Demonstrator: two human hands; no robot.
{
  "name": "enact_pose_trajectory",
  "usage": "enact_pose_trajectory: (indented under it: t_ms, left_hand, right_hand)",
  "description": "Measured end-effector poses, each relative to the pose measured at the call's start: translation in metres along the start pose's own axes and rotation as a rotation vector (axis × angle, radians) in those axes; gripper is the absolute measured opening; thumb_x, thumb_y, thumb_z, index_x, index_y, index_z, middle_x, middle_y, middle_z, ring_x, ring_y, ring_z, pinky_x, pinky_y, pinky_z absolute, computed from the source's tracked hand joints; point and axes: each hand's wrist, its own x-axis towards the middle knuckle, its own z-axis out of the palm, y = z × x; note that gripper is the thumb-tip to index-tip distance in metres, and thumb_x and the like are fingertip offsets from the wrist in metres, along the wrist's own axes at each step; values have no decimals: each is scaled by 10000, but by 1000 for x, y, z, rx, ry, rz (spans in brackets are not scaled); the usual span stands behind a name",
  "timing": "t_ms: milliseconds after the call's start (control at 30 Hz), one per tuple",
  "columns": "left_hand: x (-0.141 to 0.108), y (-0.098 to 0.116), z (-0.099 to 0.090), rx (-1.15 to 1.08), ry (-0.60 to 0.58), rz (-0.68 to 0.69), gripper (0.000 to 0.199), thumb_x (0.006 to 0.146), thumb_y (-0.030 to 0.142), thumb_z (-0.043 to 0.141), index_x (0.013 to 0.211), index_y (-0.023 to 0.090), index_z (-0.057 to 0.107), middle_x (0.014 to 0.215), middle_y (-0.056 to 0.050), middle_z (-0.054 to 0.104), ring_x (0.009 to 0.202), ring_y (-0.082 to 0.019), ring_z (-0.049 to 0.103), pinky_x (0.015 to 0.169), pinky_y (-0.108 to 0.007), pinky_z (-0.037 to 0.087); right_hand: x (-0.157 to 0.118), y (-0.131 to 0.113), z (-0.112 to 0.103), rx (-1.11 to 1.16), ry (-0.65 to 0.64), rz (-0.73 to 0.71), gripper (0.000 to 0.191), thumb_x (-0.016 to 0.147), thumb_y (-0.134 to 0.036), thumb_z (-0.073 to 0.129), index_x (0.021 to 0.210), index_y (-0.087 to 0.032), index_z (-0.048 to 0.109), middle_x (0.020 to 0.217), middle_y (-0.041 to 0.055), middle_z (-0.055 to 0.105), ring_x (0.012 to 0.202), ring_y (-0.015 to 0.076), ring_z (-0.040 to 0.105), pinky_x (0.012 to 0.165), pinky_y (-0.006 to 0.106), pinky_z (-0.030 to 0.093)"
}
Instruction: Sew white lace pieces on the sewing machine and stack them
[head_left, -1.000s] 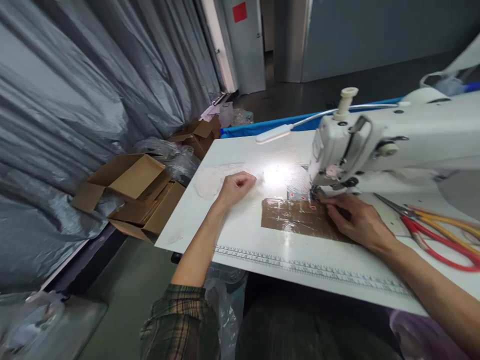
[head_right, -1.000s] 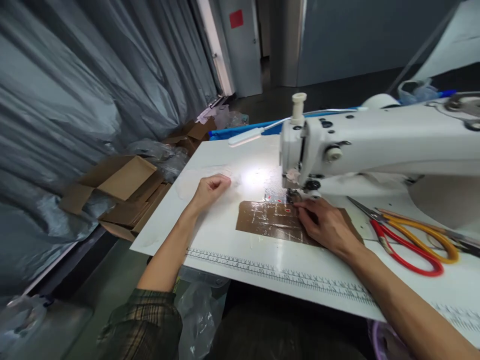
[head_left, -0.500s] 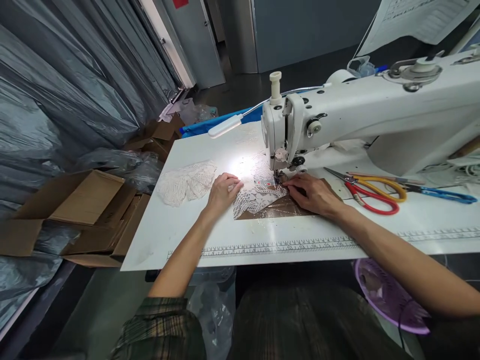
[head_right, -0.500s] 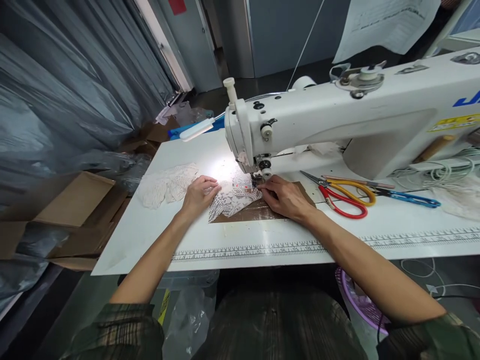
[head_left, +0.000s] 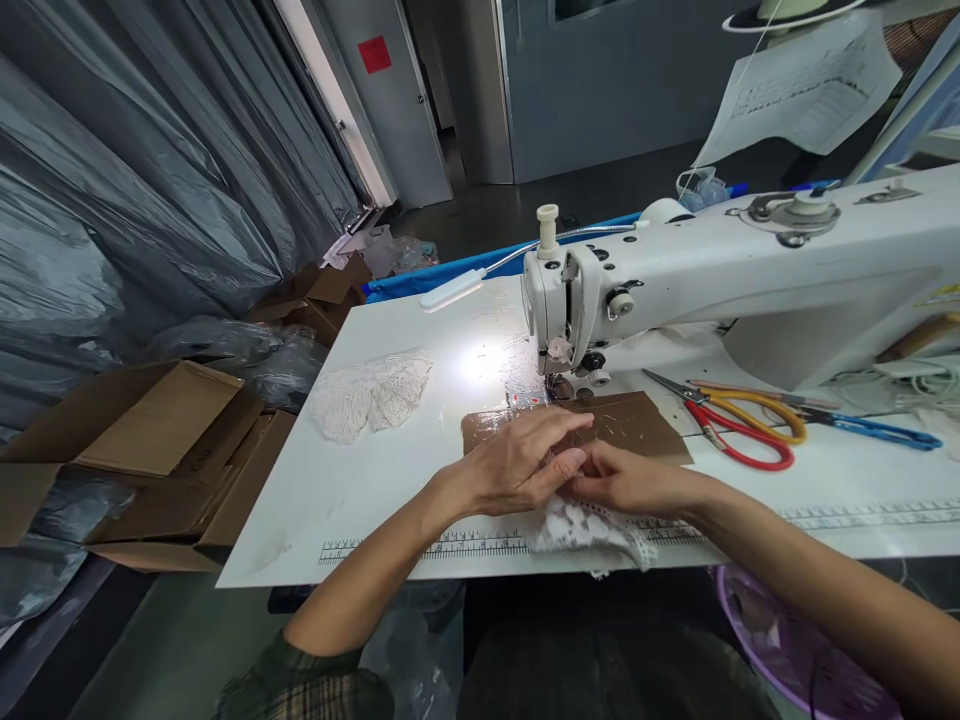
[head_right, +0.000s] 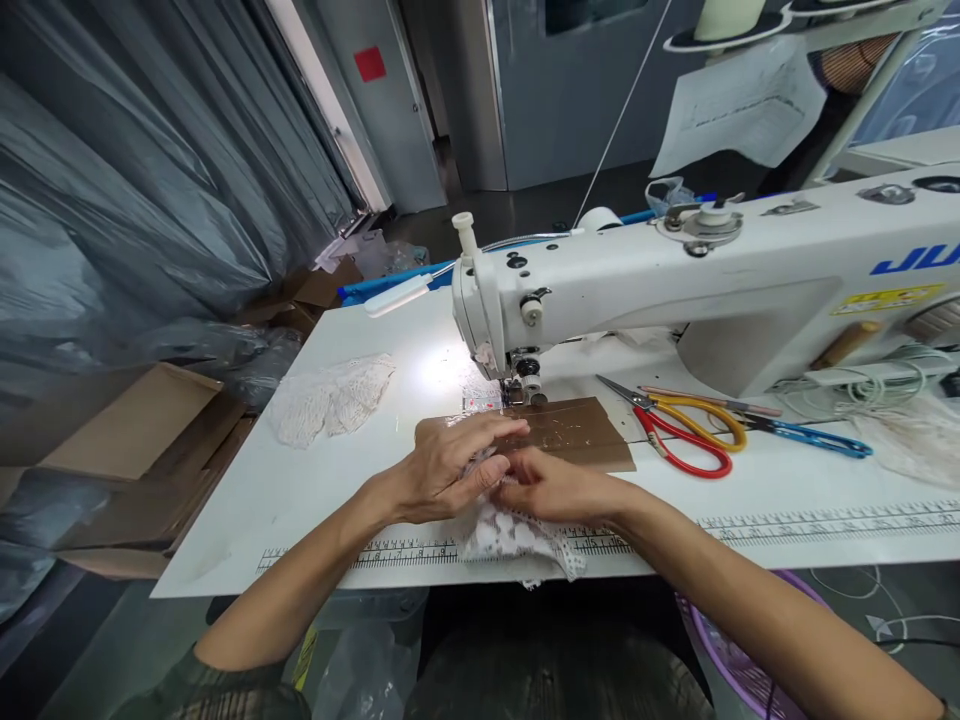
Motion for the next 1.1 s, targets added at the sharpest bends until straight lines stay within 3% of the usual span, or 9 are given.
enact_pose_trajectory:
  t_ms: [133, 267, 333, 500, 567, 667, 867, 967, 1100]
  left_hand:
    - [-7, -4, -14, -188, -266, -141, 402, 1038, 355, 415, 1403, 246, 541, 1243, -89, 712, 1108, -242, 688, 905, -392, 574]
    - [-22, -8, -23, -276, -190, -226, 348, 967, 356, 576, 1283, 229, 646, 1042, -66, 748, 878, -188, 701, 715, -292, 565]
    - [-26, -12, -27, -237, -92, -268, 322, 955, 373, 605, 1238, 234, 674, 1059, -65, 743, 894, -185, 699, 726, -291, 567]
    - [-23, -39, -30, 163, -34, -337, 337, 971, 417, 571, 1219, 213, 673, 982, -66, 723, 841, -210, 681, 741, -357, 569]
    - [-13, -58, -29, 357, 16, -321, 357, 1000, 428, 502, 1191, 179, 672, 1018, -92, 698, 860, -229, 666, 769, -398, 559]
    - [11, -91, -26, 476, 97, -301, 367, 1029, 420, 418, 1125, 179, 677, 1133, -115, 669, 965, -250, 650, 839, -416, 534]
    - [55, -139, -15, 470, 80, -222, 298, 1004, 281, 430, 899, 200, 696, 987, -96, 686, 966, -244, 649, 899, -370, 501]
    - [52, -141, -10, 475, 184, -191, 314, 1006, 243, 391, 961, 190, 698, 1033, -115, 683, 1013, -255, 639, 916, -410, 500]
    - [27, -122, 3, 450, 360, -34, 304, 1016, 281, 418, 997, 159, 696, 1000, -108, 710, 898, -207, 671, 785, -377, 554]
  right_hand:
    - [-15, -13, -11, -11, -283, 10, 267, 917, -412, 613, 800, -180, 553, 623, -74, 391, 523, 59, 305, 473, 199, 274]
    - [-22, -13, -46, 2, -353, 61, 359, 891, -506, 659, 876, -149, 628, 653, -56, 469, 536, 57, 356, 482, 199, 272]
    - [-19, -10, -63, -78, -281, 102, 351, 868, -505, 682, 905, -157, 659, 680, -39, 526, 553, 70, 405, 501, 207, 302]
    - [6, -4, -83, -537, 239, 160, 243, 849, -445, 650, 854, -207, 699, 716, 14, 653, 635, 158, 550, 559, 262, 368]
    - [15, -1, -84, -619, 355, 145, 212, 832, -417, 641, 840, -214, 701, 737, 25, 680, 684, 195, 591, 595, 286, 393]
    - [19, 3, -82, -621, 387, 61, 243, 835, -443, 625, 839, -212, 700, 752, 19, 685, 715, 205, 602, 637, 301, 403]
    - [10, 8, -84, -565, 345, 42, 336, 882, -499, 559, 845, -197, 702, 691, -4, 631, 631, 148, 516, 597, 283, 341]
    - [6, 9, -85, -556, 346, 39, 323, 880, -462, 547, 913, -191, 720, 719, 6, 639, 615, 135, 494, 590, 287, 329]
    - [4, 8, -83, -587, 370, 66, 368, 845, -472, 587, 1027, -189, 739, 771, 25, 663, 635, 147, 512, 606, 299, 352]
